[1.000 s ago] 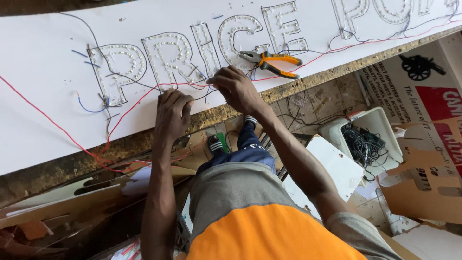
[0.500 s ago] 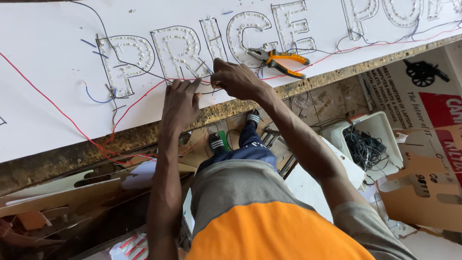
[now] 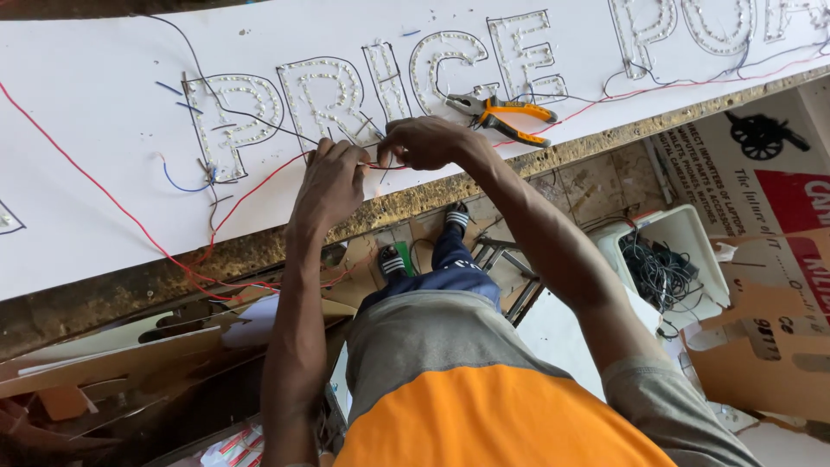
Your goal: Wiring an LED sign by stripping and connecting electrical wires
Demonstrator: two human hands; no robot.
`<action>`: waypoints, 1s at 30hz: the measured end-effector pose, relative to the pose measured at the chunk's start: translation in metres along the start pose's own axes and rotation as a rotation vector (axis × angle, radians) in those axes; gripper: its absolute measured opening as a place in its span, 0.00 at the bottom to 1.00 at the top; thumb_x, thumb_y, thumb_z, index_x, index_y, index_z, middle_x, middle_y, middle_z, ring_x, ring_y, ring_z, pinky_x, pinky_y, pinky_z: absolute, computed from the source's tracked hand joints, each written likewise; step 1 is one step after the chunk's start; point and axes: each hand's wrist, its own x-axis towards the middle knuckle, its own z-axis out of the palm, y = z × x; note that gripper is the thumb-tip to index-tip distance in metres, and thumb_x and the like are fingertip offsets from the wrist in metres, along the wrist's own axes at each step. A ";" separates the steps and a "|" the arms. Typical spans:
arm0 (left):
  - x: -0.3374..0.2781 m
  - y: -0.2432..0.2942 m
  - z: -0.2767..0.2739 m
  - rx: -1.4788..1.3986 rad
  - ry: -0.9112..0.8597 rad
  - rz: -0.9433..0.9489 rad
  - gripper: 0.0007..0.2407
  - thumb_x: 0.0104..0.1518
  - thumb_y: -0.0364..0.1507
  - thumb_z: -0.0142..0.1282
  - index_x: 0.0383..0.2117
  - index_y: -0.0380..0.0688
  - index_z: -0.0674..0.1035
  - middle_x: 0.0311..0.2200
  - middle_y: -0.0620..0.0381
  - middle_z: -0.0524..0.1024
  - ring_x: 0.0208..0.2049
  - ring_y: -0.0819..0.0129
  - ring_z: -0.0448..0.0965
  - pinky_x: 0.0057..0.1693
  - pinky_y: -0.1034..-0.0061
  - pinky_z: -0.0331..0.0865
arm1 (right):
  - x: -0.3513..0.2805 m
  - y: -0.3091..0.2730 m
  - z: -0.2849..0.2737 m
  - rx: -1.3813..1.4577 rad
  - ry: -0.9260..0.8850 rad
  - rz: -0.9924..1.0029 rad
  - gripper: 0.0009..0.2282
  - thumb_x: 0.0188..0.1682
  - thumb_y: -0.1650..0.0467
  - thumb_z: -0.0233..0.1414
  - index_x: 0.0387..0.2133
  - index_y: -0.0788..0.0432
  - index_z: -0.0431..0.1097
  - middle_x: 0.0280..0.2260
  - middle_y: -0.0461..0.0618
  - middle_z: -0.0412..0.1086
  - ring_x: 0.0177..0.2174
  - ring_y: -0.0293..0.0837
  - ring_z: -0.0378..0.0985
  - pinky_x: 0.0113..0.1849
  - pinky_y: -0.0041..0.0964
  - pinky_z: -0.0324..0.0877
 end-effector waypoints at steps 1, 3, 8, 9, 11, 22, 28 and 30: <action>-0.002 -0.001 0.001 0.003 0.003 -0.001 0.07 0.71 0.31 0.60 0.50 0.51 0.84 0.41 0.54 0.80 0.53 0.50 0.74 0.60 0.54 0.69 | 0.004 0.003 0.000 -0.003 0.001 -0.003 0.12 0.58 0.70 0.57 0.51 0.41 0.83 0.45 0.48 0.76 0.45 0.61 0.85 0.46 0.58 0.77; -0.004 -0.004 0.004 -0.033 0.017 0.003 0.07 0.71 0.30 0.59 0.51 0.51 0.84 0.42 0.53 0.80 0.53 0.49 0.75 0.60 0.54 0.69 | 0.012 0.008 -0.001 -0.072 -0.027 0.025 0.09 0.56 0.68 0.59 0.45 0.40 0.85 0.48 0.48 0.79 0.45 0.60 0.87 0.49 0.60 0.78; -0.012 0.000 -0.005 -0.030 0.032 -0.016 0.07 0.73 0.30 0.57 0.50 0.49 0.86 0.42 0.53 0.80 0.52 0.50 0.76 0.61 0.56 0.69 | 0.013 0.031 0.001 0.340 0.205 0.112 0.06 0.64 0.68 0.52 0.47 0.53 0.75 0.44 0.54 0.76 0.39 0.59 0.86 0.43 0.56 0.77; -0.015 -0.007 0.001 -0.004 0.034 -0.027 0.06 0.71 0.31 0.59 0.47 0.50 0.87 0.41 0.52 0.80 0.53 0.49 0.76 0.61 0.55 0.70 | 0.026 0.056 0.015 0.564 0.319 0.115 0.05 0.66 0.65 0.51 0.48 0.50 0.70 0.44 0.51 0.73 0.38 0.52 0.85 0.42 0.51 0.77; -0.016 -0.010 0.005 0.000 0.052 -0.013 0.06 0.71 0.31 0.58 0.47 0.51 0.87 0.41 0.54 0.80 0.53 0.50 0.76 0.61 0.56 0.70 | 0.018 0.055 0.021 0.648 0.354 0.052 0.05 0.67 0.64 0.50 0.50 0.48 0.68 0.38 0.48 0.74 0.34 0.48 0.83 0.39 0.45 0.76; -0.025 -0.005 0.001 0.071 0.239 0.148 0.04 0.73 0.30 0.62 0.43 0.47 0.86 0.42 0.57 0.77 0.53 0.54 0.76 0.55 0.59 0.72 | -0.010 -0.038 0.045 0.419 0.676 -0.201 0.04 0.66 0.69 0.54 0.47 0.55 0.70 0.37 0.57 0.71 0.35 0.66 0.83 0.34 0.59 0.79; -0.033 -0.003 0.007 -0.189 0.311 0.162 0.08 0.73 0.25 0.62 0.54 0.42 0.80 0.38 0.53 0.77 0.50 0.52 0.80 0.59 0.55 0.73 | -0.018 -0.047 0.037 0.480 0.608 -0.221 0.03 0.61 0.75 0.56 0.44 0.60 0.77 0.38 0.63 0.79 0.36 0.69 0.85 0.40 0.62 0.79; -0.035 0.000 0.005 -0.259 0.263 0.156 0.08 0.70 0.20 0.61 0.52 0.41 0.80 0.38 0.50 0.78 0.50 0.47 0.80 0.58 0.51 0.74 | -0.017 -0.047 0.038 0.438 0.619 -0.221 0.02 0.61 0.73 0.58 0.42 0.59 0.78 0.39 0.61 0.80 0.36 0.67 0.85 0.40 0.61 0.79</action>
